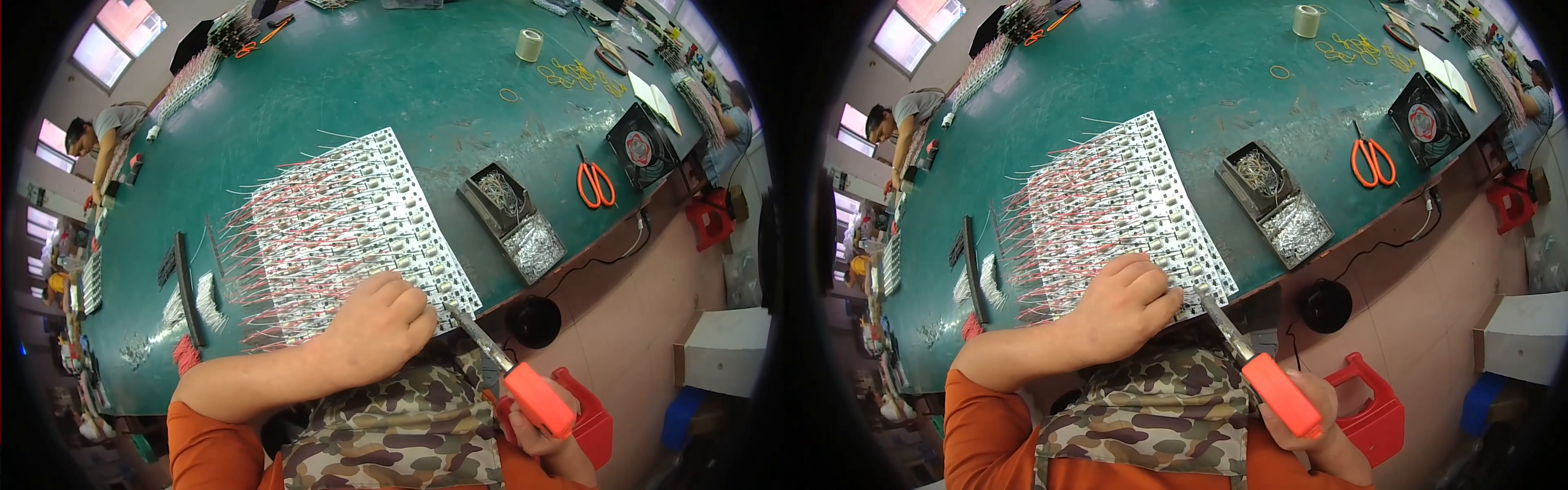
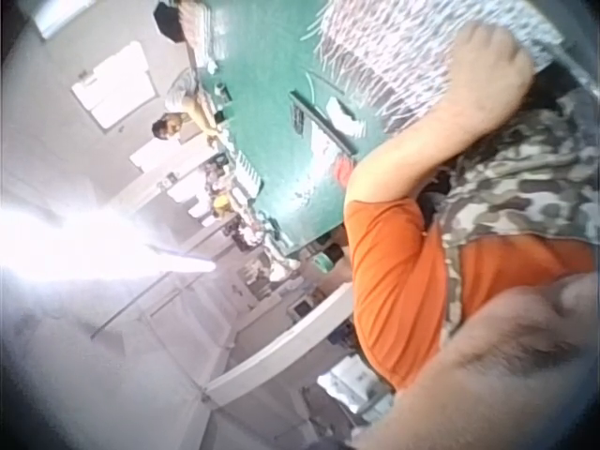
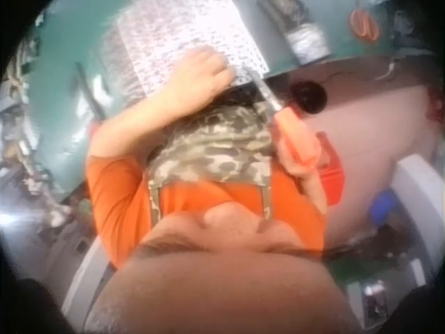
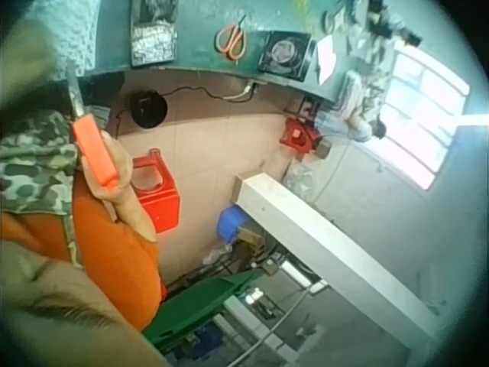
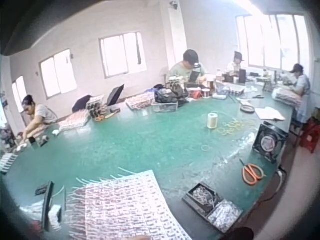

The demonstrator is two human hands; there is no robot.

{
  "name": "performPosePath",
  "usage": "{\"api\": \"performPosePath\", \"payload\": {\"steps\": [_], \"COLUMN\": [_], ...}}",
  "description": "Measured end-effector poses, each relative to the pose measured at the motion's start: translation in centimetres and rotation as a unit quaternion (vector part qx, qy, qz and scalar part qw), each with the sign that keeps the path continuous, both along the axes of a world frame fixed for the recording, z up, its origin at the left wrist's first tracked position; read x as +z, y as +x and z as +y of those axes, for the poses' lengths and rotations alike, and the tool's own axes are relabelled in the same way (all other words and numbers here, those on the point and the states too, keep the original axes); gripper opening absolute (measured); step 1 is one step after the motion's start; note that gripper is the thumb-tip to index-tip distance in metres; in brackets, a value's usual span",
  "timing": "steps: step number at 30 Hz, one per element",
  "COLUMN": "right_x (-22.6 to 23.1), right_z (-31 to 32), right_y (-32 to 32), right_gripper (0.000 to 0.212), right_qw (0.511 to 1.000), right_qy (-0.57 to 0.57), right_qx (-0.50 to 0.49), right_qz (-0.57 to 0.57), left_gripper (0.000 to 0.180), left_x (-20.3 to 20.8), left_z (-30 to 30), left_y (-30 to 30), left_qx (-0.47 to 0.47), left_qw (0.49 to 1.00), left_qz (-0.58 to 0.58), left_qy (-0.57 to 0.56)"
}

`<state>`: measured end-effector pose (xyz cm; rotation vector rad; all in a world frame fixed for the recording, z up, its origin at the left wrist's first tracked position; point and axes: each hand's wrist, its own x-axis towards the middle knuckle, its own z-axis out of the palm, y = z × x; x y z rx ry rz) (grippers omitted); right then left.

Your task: The person organizes bundles of wires and circuit boards on a table, solders connections onto the circuit board panels using a soldering gun, and stacks the panels.

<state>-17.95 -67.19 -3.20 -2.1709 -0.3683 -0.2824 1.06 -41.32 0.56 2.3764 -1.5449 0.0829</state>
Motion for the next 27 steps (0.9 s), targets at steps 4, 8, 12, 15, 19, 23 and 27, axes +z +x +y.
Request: {"api": "performPosePath", "payload": {"steps": [4,8,12,15,19,23,27], "right_x": [-0.6,-0.2,-0.8,-0.9,-0.5,-0.4,-0.7], "right_z": [0.2,0.0,0.1,0.2,0.4,0.1,-0.4], "right_y": [-0.3,-0.3,-0.4,-0.4,-0.1,-0.2,-1.2], "right_gripper": [0.046,0.052,0.055,0.058,0.057,0.048,0.037], "right_qw": [0.999,1.000,0.999,0.998,0.998,1.000,0.998], "right_qy": [0.030,-0.023,0.047,0.055,0.063,-0.010,-0.059], "right_qx": [-0.012,-0.004,-0.008,-0.004,-0.007,-0.003,-0.010], "right_qz": [-0.003,0.009,0.013,0.010,0.012,-0.005,-0.013], "left_gripper": [0.024,0.024,0.024,0.023,0.023,0.022,0.022], "left_x": [0.1,0.0,0.0,0.1,0.1,0.0,0.1], "left_z": [0.0,0.0,0.0,-0.1,-0.1,0.0,0.0], "left_y": [0.0,-0.1,0.0,0.1,0.1,0.1,0.1], "left_qx": [0.000,0.002,0.000,-0.002,0.001,0.000,-0.002], "left_qw": [1.000,1.000,1.000,1.000,1.000,1.000,1.000], "left_qz": [0.003,0.004,0.001,0.005,0.005,-0.001,-0.002], "left_qy": [0.012,0.017,0.016,0.010,0.018,0.011,0.017]}}
